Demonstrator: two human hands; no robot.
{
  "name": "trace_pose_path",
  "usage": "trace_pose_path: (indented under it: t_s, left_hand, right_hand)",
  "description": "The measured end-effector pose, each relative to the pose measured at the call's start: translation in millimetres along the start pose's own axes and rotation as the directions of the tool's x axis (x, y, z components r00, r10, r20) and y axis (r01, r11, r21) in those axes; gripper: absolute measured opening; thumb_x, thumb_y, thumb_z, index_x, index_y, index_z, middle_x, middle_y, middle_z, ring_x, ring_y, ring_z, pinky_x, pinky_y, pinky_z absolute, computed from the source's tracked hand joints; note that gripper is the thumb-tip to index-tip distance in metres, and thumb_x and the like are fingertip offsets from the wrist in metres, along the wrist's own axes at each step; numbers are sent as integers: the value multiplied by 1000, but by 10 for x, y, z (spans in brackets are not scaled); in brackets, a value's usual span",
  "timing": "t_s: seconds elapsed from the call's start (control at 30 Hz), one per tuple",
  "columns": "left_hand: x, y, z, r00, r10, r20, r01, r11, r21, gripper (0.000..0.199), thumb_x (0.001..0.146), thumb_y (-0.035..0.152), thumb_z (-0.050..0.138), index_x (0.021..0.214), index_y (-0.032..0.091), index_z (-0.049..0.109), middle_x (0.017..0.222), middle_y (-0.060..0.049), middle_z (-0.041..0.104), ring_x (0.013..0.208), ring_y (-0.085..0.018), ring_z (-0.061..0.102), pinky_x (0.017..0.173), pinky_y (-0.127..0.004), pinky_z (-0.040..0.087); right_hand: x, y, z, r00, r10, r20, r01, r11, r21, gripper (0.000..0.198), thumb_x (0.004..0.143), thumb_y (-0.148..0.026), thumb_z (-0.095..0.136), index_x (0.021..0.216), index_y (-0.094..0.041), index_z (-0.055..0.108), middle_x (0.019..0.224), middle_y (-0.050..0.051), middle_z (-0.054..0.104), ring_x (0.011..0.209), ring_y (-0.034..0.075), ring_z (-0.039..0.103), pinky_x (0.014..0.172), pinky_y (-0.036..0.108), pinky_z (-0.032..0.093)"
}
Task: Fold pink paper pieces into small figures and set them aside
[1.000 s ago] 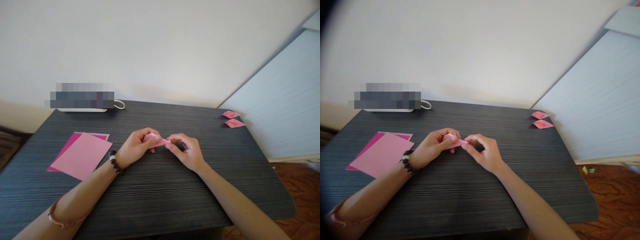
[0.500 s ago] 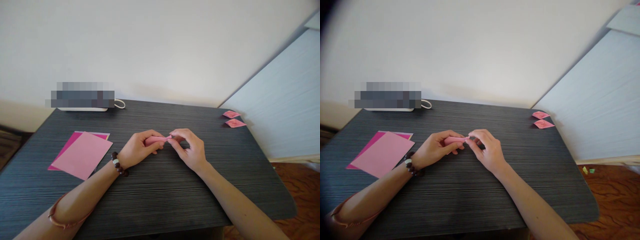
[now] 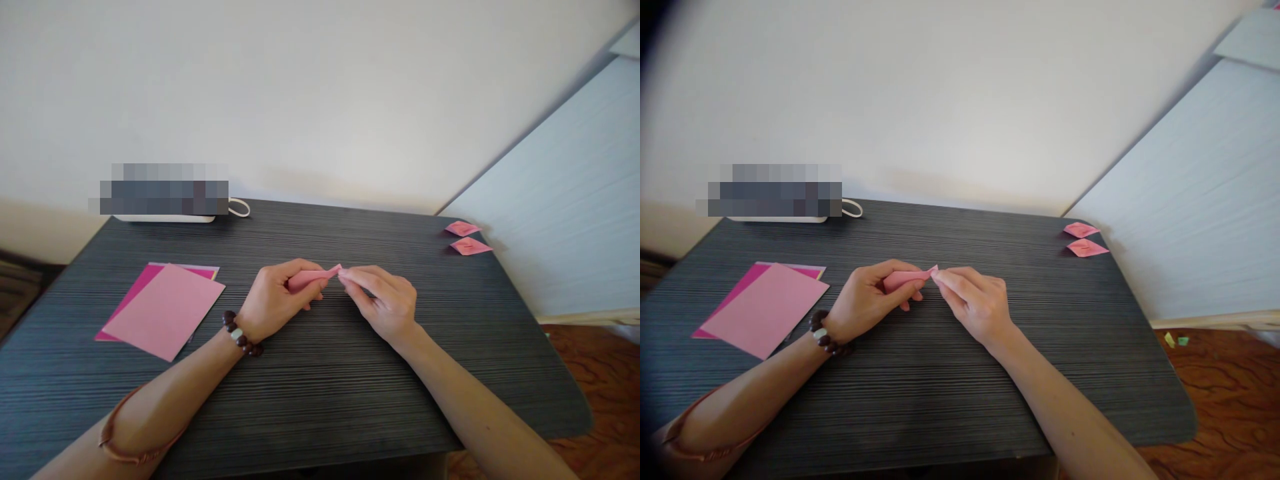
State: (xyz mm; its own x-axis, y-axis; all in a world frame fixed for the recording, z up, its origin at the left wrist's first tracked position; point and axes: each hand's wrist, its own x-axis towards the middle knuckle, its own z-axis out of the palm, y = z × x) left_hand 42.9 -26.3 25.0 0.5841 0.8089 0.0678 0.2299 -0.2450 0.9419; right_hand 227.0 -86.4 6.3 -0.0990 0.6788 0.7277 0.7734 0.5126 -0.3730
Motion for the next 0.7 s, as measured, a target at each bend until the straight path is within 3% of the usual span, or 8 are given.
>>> trace_pose_path:
  t_s: [0.2, 0.37, 0.47, 0.7]
  left_hand:
    - [0, -10, 4, 999, 37, -8, -36, 998, 41, 23, 83, 32, 58, 99, 18, 66, 76, -1, 68, 55, -8, 58, 52, -18, 50]
    - [5, -49, 12, 994, 112, -11, -111, 990, 82, 23, 84, 30, 56, 100, 19, 67, 96, -4, 68, 72, -12, 63, 57, -19, 52]
    - [8, -69, 14, 987, 162, -15, -159, 980, 121, 20, 84, 29, 55, 97, 18, 68, 97, -5, 68, 80, -14, 64, 63, -21, 54]
    - [35, -75, -15, 929, 370, -22, -351, 897, 268, 14, 84, 22, 56, 88, 17, 68, 92, -4, 70, 84, -14, 64, 78, -25, 52]
  right_hand:
    - [13, -17, 1, 999, 27, 25, -26, 999, -33, 22, 82, -15, 61, 102, -25, 64, 91, -3, 73, 72, 8, 68, 63, 19, 52]
    - [9, -27, 10, 997, 61, 43, -59, 997, -40, 17, 82, -17, 61, 98, -24, 65, 85, -5, 73, 67, 8, 68, 62, 18, 51]
    - [3, -28, 21, 993, 105, 57, -101, 993, -62, 13, 83, -22, 61, 95, -25, 65, 80, -7, 73, 60, 7, 66, 59, 18, 50]
    - [-14, 15, -3, 968, 142, 208, -132, 989, -65, 15, 86, -25, 56, 100, -22, 61, 69, -7, 71, 49, 6, 62, 51, 17, 45]
